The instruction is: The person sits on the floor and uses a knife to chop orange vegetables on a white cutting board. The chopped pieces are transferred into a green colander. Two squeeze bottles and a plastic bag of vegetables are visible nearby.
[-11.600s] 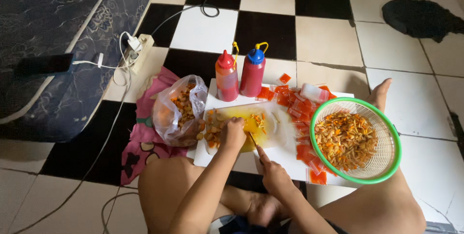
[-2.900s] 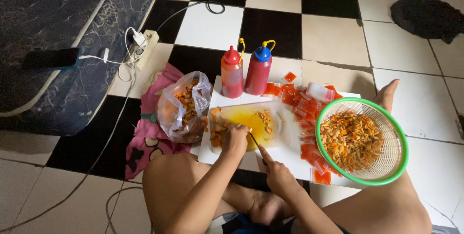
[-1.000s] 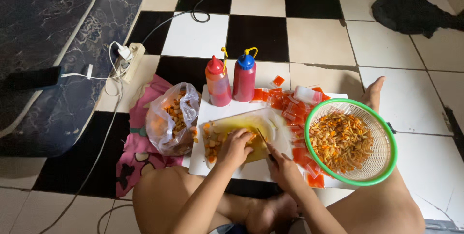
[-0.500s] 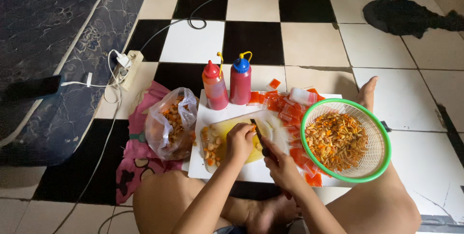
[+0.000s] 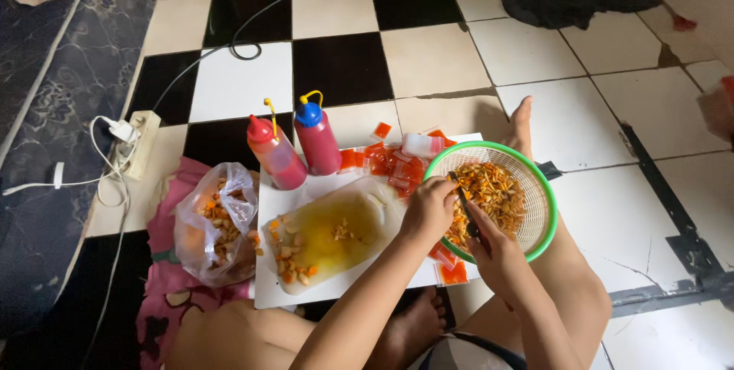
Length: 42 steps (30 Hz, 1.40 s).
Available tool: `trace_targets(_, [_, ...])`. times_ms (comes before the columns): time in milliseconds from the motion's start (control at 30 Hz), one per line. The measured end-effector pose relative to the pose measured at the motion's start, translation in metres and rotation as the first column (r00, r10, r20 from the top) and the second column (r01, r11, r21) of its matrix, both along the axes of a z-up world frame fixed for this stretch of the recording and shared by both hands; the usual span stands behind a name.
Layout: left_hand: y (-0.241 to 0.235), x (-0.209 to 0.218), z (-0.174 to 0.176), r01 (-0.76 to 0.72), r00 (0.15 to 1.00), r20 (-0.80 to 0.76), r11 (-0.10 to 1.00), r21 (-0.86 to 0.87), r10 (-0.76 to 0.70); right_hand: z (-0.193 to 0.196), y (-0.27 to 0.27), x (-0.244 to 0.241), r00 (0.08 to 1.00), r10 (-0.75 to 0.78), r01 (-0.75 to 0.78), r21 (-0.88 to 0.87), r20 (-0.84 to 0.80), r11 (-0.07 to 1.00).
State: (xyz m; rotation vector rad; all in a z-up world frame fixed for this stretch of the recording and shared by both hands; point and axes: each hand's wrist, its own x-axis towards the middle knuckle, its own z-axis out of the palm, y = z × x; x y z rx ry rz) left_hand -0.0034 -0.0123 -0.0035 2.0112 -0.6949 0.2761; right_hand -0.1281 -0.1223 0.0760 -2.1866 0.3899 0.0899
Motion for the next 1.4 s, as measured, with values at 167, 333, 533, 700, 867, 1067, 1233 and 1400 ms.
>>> trace_targets(167, [0.0, -0.012, 0.0, 0.18, 0.95, -0.301, 0.929, 0.322, -0.08, -0.021, -0.011, -0.006, 0.997, 0.073, -0.071, -0.047, 0.041, 0.996])
trace_targets(333, [0.017, -0.009, 0.006, 0.174, 0.983, -0.068, 0.98, 0.094, -0.168, -0.009, -0.002, -0.004, 0.99, 0.059, -0.061, 0.014, 0.128, 0.998])
trace_targets(533, [0.1, 0.017, -0.042, -0.053, 0.997, -0.041, 0.985, 0.163, 0.061, -0.023, 0.02, 0.0, 0.969, 0.104, -0.117, 0.044, 0.225, 0.992])
trace_targets(700, [0.17, 0.021, -0.083, -0.103, 0.945, -0.208, 0.836, 0.539, 0.251, -0.05, 0.062, 0.014, 0.931, 0.278, -0.299, 0.059, 0.236, 0.952])
trace_targets(867, [0.197, -0.006, -0.083, -0.08, 0.996, -0.007, 0.907, 0.413, 0.09, -0.091, 0.103, 0.026, 0.951, 0.309, -0.309, -0.018, -0.027, 0.951])
trace_targets(1067, [0.212, -0.023, -0.067, -0.149, 0.987, 0.001, 0.897, 0.415, 0.163, -0.107, 0.136, 0.024, 0.954, 0.274, -0.291, -0.165, -0.119, 0.942])
trace_targets(1233, [0.206, -0.036, -0.055, -0.087, 0.925, -0.267, 0.834, 0.545, 0.27, -0.114, 0.151, 0.019, 0.934, 0.308, -0.345, -0.243, -0.18, 0.906])
trace_targets(1400, [0.192, -0.045, -0.08, -0.231, 0.962, -0.045, 0.892, 0.388, 0.268, -0.133, 0.138, 0.022, 0.954, 0.3, -0.299, -0.06, -0.003, 0.952])
